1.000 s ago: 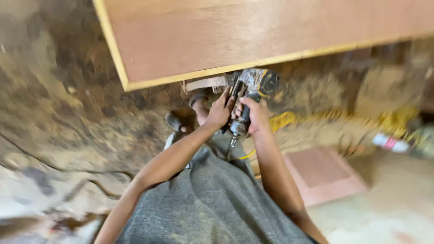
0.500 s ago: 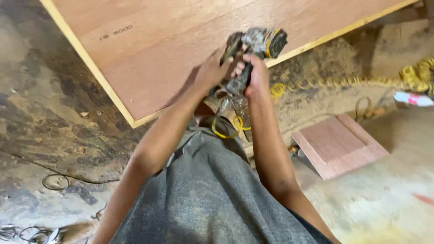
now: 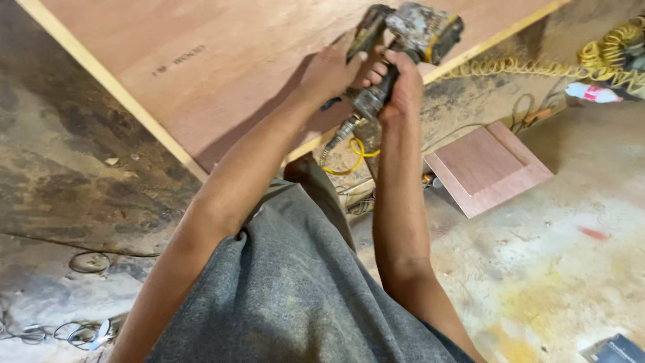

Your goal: The person uses a pneumatic nail gun to fasten thin wooden trim strips along the edges of plywood panels on a workbench. They reposition the panels, measure with a tape measure, press trim into place, and nail along the edges, then move a finished panel aside.

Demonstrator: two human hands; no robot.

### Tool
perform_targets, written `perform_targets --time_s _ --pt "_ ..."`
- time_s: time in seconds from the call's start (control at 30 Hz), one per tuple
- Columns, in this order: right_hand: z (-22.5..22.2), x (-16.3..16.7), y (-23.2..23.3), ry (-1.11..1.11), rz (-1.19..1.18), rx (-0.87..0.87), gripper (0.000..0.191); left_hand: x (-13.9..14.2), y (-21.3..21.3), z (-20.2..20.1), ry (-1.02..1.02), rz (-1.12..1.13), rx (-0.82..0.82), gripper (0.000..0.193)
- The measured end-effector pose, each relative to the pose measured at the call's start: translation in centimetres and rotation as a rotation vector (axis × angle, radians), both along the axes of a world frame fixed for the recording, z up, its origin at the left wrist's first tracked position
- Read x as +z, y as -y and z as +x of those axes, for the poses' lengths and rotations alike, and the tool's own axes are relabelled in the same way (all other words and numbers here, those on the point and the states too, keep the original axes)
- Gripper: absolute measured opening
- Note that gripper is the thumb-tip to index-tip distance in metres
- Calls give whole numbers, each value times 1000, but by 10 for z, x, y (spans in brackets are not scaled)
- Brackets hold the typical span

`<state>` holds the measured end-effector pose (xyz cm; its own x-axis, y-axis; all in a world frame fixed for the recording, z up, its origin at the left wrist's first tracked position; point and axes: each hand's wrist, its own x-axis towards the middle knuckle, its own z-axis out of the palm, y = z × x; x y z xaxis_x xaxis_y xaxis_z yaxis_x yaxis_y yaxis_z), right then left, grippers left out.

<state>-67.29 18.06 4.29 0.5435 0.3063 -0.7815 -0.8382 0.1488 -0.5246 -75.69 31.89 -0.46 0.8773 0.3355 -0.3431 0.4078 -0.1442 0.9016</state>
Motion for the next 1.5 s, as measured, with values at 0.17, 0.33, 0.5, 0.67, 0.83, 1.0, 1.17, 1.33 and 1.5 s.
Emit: perform_targets --time_s 0.17,0.33,0.5,0.67,0.83,1.0,1.17,1.33,1.5 --pt "-7 4 -9 -50 -23 -46 13 -1 -10 -6 -21 9 -18 63" --pt "-22 9 -18 -49 -92 -56 15 0 -17 -18 -144 -68 -71 66" --pt "-40 14 -26 -9 -122 -27 15 -6 -19 -37 -129 -99 -68 66" --pt "-56 18 -33 -64 -130 -39 14 -13 -20 -56 -128 -57 -40 67" --pt "-72 21 -42 -54 -129 -4 14 -16 -23 -75 -163 -96 -47 66" --pt "-83 25 -51 -13 -217 10 21 -14 -28 -87 -159 -110 -48 66" --pt "-96 28 -55 -16 -194 24 20 -12 -30 -100 -180 -166 -30 66" --pt "-107 30 -55 0 -190 43 19 -16 -26 -114 -113 -68 -7 65" --pt "-121 26 -57 2 -197 56 17 -20 -27 -132 -121 -145 22 66"
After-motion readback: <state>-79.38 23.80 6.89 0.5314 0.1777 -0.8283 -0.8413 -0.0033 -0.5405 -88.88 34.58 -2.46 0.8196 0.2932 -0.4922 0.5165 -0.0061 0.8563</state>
